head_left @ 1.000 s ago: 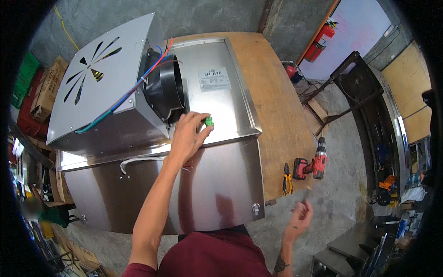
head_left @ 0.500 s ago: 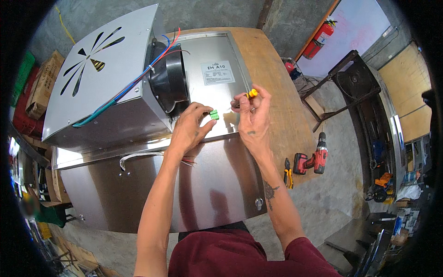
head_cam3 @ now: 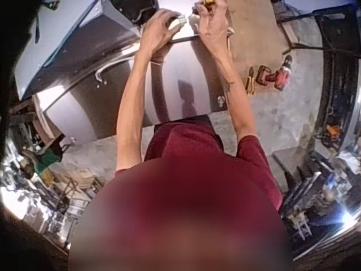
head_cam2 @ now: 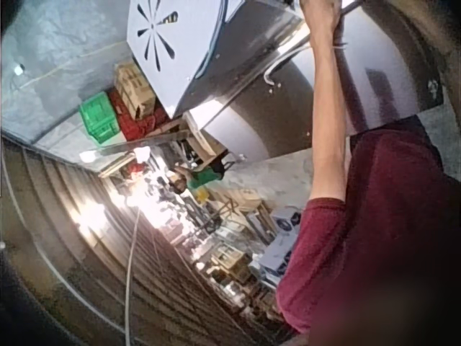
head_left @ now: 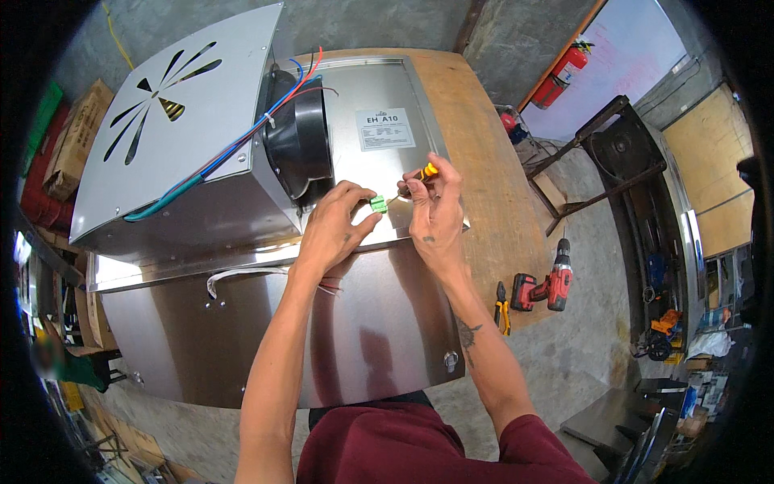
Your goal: The person uses a cordless drill to remove screws from a stainless steel range hood, then retrieves a green wire connector from a storage bin. They insert wires into the connector and tighten the screws with a screwdriver to secure the electrical connection.
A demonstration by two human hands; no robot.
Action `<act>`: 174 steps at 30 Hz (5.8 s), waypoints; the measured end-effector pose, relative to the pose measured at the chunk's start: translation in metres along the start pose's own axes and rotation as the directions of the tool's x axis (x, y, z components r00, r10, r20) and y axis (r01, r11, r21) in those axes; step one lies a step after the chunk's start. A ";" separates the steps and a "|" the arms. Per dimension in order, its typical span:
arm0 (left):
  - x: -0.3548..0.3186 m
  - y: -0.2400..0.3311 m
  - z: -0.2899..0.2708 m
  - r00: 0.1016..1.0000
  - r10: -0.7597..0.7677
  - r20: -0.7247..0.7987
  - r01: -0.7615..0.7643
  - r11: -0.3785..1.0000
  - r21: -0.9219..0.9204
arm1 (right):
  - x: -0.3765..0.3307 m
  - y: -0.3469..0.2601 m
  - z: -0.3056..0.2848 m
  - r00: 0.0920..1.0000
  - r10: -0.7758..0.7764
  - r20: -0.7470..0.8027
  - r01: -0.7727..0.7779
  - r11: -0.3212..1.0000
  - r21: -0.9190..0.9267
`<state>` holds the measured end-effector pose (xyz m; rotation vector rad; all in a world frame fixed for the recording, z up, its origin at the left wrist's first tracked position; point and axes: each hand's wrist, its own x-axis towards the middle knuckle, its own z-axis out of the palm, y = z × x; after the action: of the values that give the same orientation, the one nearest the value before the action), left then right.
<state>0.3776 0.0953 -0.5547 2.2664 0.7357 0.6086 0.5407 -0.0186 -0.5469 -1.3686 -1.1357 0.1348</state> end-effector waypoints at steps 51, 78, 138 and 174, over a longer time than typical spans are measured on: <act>0.001 0.013 -0.005 0.993 -0.099 0.066 0.101 0.994 -0.040 | 0.030 -0.017 0.001 0.978 -0.066 0.198 0.039 0.989 0.140; 0.001 0.006 -0.001 1.000 -0.020 0.011 0.021 0.999 -0.035 | 0.027 -0.017 0.003 0.991 -0.109 0.079 0.110 0.994 -0.015; -0.001 0.006 0.000 1.000 -0.008 -0.006 0.008 1.000 -0.022 | 0.025 -0.005 -0.008 0.970 -0.052 0.238 0.036 0.997 0.068; 0.000 0.011 -0.003 0.998 -0.057 0.027 0.058 0.998 -0.013 | 0.023 -0.002 -0.007 0.980 -0.038 0.197 0.031 0.999 0.037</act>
<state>0.3789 0.0899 -0.5450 2.2284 0.7789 0.5541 0.5560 -0.0082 -0.5314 -1.3269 -1.3162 0.2686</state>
